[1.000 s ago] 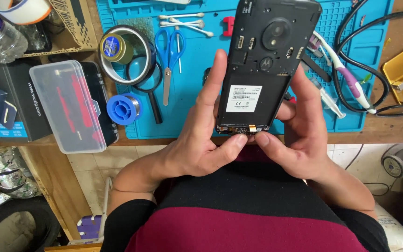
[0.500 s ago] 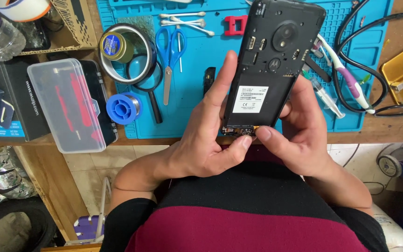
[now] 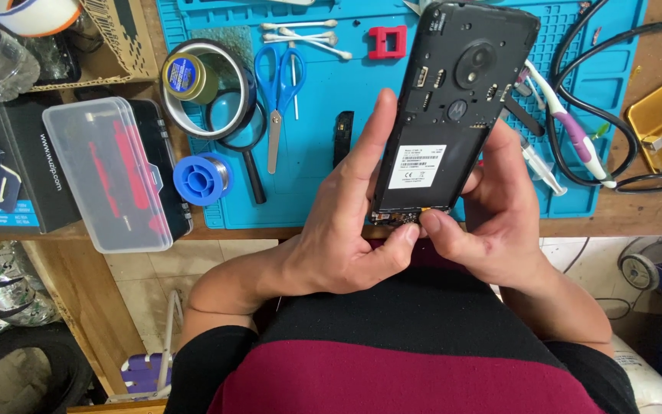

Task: Reassembling internal components of a smartphone, including fitting a small circuit board and using a precision screwdriver.

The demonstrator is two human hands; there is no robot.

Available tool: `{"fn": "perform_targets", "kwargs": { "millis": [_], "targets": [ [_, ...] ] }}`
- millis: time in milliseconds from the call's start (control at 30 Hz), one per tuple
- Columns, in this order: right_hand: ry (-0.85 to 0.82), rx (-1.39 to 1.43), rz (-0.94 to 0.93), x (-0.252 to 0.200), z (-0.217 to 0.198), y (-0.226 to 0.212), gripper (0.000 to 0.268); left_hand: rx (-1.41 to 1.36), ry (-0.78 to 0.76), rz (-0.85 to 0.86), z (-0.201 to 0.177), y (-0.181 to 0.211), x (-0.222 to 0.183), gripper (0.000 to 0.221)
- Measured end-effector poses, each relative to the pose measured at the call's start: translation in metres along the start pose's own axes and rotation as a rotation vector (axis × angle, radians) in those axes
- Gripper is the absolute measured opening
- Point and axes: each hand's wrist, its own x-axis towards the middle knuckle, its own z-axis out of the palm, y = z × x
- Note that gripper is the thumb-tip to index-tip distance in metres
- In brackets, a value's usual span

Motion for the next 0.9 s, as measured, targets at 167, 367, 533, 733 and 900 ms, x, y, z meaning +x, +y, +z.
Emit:
{"fn": "perform_targets", "kwargs": {
  "millis": [167, 367, 533, 733, 900],
  "targets": [
    [-0.011, 0.007, 0.004, 0.004, 0.004, -0.002, 0.098, -0.017, 0.014, 0.029, 0.0, -0.003, 0.0, 0.107],
    [-0.056, 0.084, 0.018, 0.007, 0.005, -0.002, 0.099, -0.064, 0.018, 0.011, 0.001, -0.002, 0.001, 0.106],
    [-0.093, 0.047, 0.028, 0.006, 0.003, -0.005, 0.093, -0.152, 0.0, -0.02, 0.002, -0.001, 0.001, 0.107],
    [-0.279, 0.25, 0.073, 0.004, 0.001, -0.01, 0.088, -0.245, 0.037, -0.055, -0.012, -0.019, -0.015, 0.137],
    [-0.41, 0.303, 0.151, 0.011, 0.007, -0.017, 0.089, -0.57, 0.188, 0.105, -0.003, -0.051, -0.015, 0.122]
  ]
}}
